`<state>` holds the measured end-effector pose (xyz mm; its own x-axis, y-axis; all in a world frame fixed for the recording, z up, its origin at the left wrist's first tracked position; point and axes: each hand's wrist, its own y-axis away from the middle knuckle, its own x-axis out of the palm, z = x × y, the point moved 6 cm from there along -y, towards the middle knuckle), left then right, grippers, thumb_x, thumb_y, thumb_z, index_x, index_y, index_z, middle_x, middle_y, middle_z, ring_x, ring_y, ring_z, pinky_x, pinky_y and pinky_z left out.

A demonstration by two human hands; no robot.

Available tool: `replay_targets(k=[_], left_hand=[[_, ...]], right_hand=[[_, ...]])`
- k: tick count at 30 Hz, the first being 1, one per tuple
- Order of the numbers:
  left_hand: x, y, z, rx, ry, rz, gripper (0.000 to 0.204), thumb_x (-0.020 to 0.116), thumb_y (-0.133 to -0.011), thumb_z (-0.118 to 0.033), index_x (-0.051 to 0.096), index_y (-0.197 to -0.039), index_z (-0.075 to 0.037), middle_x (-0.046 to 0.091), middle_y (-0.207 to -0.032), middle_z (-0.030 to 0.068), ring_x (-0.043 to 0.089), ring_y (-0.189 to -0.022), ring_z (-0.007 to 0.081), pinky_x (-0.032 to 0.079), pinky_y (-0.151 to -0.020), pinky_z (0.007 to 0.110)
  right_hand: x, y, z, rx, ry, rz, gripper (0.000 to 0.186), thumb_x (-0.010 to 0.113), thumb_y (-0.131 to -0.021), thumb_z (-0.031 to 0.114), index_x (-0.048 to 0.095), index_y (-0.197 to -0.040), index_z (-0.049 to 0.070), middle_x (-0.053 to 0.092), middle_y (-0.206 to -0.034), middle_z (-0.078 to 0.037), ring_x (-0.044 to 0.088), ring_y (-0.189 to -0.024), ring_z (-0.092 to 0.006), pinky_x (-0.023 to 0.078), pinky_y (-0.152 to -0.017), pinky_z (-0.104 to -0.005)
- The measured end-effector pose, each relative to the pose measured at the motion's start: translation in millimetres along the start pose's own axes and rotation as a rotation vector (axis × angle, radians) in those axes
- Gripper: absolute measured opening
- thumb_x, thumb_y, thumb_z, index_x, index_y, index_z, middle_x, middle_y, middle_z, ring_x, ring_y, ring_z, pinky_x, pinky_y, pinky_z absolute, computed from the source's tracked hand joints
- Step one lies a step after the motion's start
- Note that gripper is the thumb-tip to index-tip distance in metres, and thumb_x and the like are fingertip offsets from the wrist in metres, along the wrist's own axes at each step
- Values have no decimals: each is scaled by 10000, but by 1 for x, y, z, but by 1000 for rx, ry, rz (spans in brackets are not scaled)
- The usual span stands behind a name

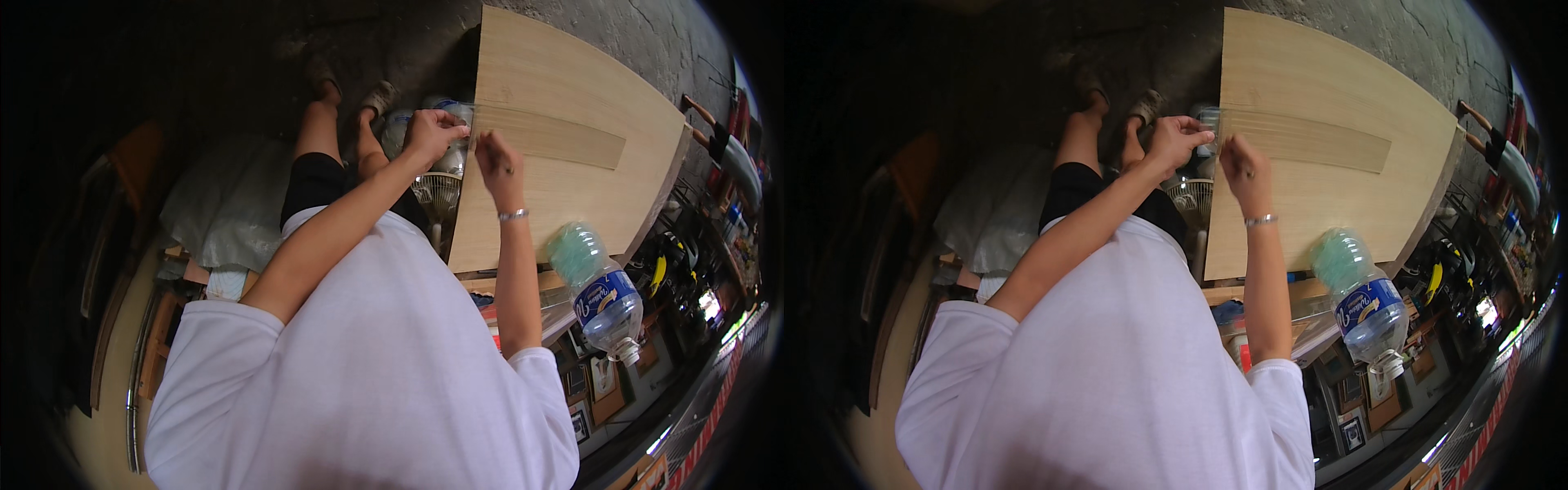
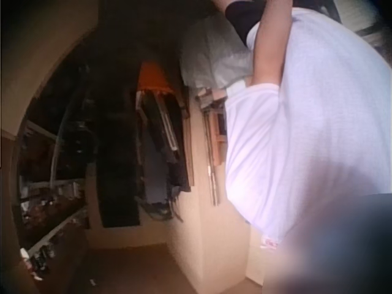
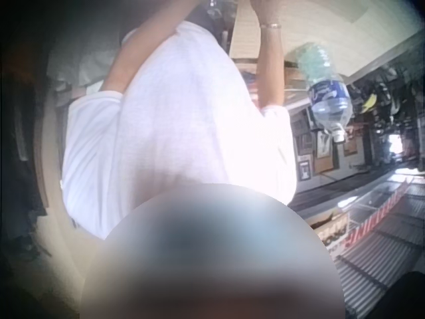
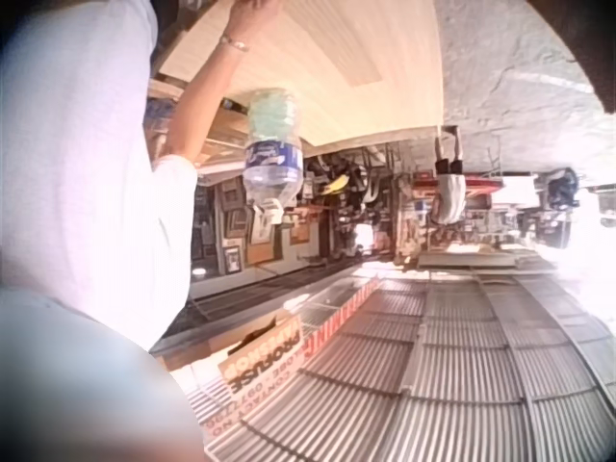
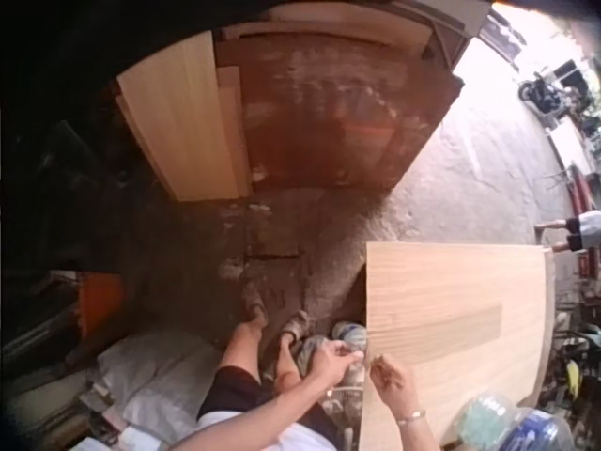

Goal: The person applies a liquid finish to a light-colored wooden board using a small brush, repeatedly dipping the brush into a container and spreading the finish across the surface. The person briefly moves to retrieve a clear plastic sheet and returns to continue applying the finish.

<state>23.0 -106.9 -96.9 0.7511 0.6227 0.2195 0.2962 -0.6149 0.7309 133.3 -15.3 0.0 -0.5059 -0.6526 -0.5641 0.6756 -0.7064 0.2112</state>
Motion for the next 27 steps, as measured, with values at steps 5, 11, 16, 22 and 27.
replay_targets(k=[5, 11, 16, 22, 27], left_hand=[[-13, 5, -9, 20, 98, 41, 203, 804, -796, -59, 719, -938, 58, 739, -862, 83, 670, -753, 105, 531, -704, 235], [-31, 23, -19, 32, 11, 41, 262, 805, -812, -71, 708, -1017, 60, 734, -926, 87, 676, -820, 114, 541, -762, 243], [-27, 18, -21, -12, 20, 42, 243, 815, -799, -62, 726, -999, 44, 743, -910, 97, 697, -814, 125, 551, -767, 250], [-16, 19, -15, -63, 176, 49, 209, 796, -820, -28, 712, -992, 55, 743, -904, 93, 689, -794, 107, 535, -739, 216], [-13, 22, -22, -69, 80, 5, 191, 797, -804, -32, 708, -953, 48, 735, -889, 99, 680, -784, 120, 510, -724, 216]], right_hand=[[-20, 39, -12, 174, -182, -143, 77, 626, -960, 39, 596, -977, -30, 701, -822, -114, 668, -720, -128, 510, -642, -247], [-35, -8, -41, 182, -516, -387, 155, 580, -1013, 128, 579, -1054, -22, 690, -840, -109, 682, -756, -151, 542, -646, -260], [-149, 0, -100, 199, -241, -965, 169, 573, -1009, 161, 534, -1028, -2, 679, -818, -116, 686, -748, -174, 549, -661, -273], [-286, 1, -211, 404, -5, -1288, 142, 554, -987, 109, 463, -986, 0, 689, -833, -161, 705, -718, -204, 578, -656, -294], [-294, -4, -248, 429, -116, -1209, 163, 529, -1001, 151, 464, -1001, 1, 695, -831, -151, 696, -713, -193, 595, -647, -292]])
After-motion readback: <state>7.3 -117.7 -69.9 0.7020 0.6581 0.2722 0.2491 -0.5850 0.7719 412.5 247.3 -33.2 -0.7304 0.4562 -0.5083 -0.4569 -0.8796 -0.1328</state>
